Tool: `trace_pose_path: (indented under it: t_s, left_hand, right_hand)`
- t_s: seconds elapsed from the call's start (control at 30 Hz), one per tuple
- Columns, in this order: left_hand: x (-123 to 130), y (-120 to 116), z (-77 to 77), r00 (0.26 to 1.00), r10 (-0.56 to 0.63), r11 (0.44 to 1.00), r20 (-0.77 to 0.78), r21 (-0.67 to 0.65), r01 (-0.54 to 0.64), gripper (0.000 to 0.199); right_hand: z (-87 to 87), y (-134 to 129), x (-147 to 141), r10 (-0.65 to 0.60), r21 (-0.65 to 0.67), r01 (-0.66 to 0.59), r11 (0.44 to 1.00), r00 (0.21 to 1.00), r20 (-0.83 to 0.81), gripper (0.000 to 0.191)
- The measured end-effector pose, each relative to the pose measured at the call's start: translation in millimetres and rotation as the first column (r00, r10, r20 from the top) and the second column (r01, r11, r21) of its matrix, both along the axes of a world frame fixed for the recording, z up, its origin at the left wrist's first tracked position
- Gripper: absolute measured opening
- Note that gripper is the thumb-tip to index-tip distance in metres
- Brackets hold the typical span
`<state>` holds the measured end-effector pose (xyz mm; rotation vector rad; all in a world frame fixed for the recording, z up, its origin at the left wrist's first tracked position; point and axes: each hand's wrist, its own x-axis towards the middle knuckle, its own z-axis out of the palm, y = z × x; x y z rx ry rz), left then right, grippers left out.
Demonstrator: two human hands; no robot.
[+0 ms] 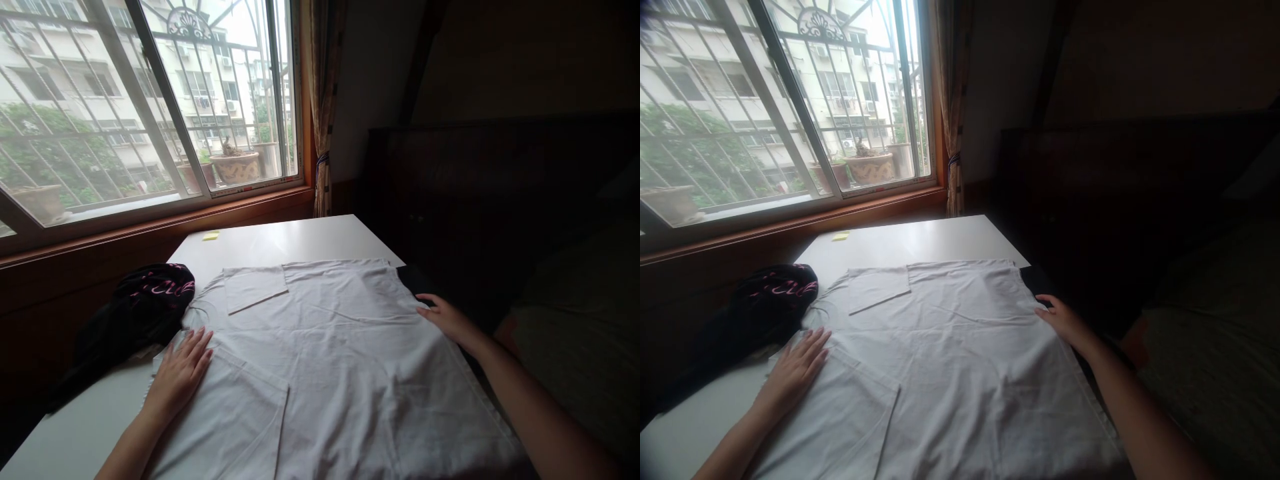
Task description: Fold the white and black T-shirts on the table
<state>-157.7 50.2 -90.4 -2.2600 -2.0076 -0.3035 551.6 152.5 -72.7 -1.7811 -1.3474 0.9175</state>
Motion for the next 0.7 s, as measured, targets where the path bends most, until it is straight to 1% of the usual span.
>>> trace_pose_path:
  t_s: [0.07, 0.2, 0.3, 0.43, 0.57, 0.63, 0.7]
  left_hand:
    - [0, -11, -0.2, 0.999, 0.033, 0.999, 0.006, -0.021, -0.033, 0.057]
    - [7, -33, -0.2, 0.994, 0.108, 0.993, 0.004, -0.056, -0.107, 0.058]
    - [12, -41, 1.6, 0.991, 0.136, 0.987, 0.006, -0.083, -0.135, 0.059]
    - [13, -39, 9.2, 0.99, 0.142, 0.985, -0.02, -0.098, -0.143, 0.058]
    - [17, -33, 23.0, 0.986, 0.145, 0.981, -0.085, -0.119, -0.154, 0.057]
    - [24, -30, 29.7, 0.988, 0.11, 0.984, -0.111, -0.127, -0.124, 0.056]
    - [33, -25, 33.7, 0.992, 0.045, 0.99, -0.121, -0.127, -0.061, 0.054]
  right_hand:
    - [1.2, 3, 2, -0.007, 0.006, 0.007, 1.0, 1.0, 0.027, 0.059]
    - [12.0, 7, 4, -0.021, -0.011, 0.022, 1.0, 0.999, 0.045, 0.062]
    - [18.7, 6, 4, -0.003, -0.037, 0.004, 0.999, 1.0, 0.019, 0.064]
    - [19.1, -4, 3, 0.02, -0.047, -0.019, 0.999, 1.0, 0.016, 0.063]
    - [19.7, -25, 7, 0.063, -0.097, -0.06, 0.993, 0.998, 0.023, 0.067]
    - [23.1, -38, 8, 0.107, -0.136, -0.105, 0.985, 0.994, 0.013, 0.071]
    - [28.2, -51, 7, 0.116, -0.118, -0.107, 0.987, 0.99, 0.077, 0.074]
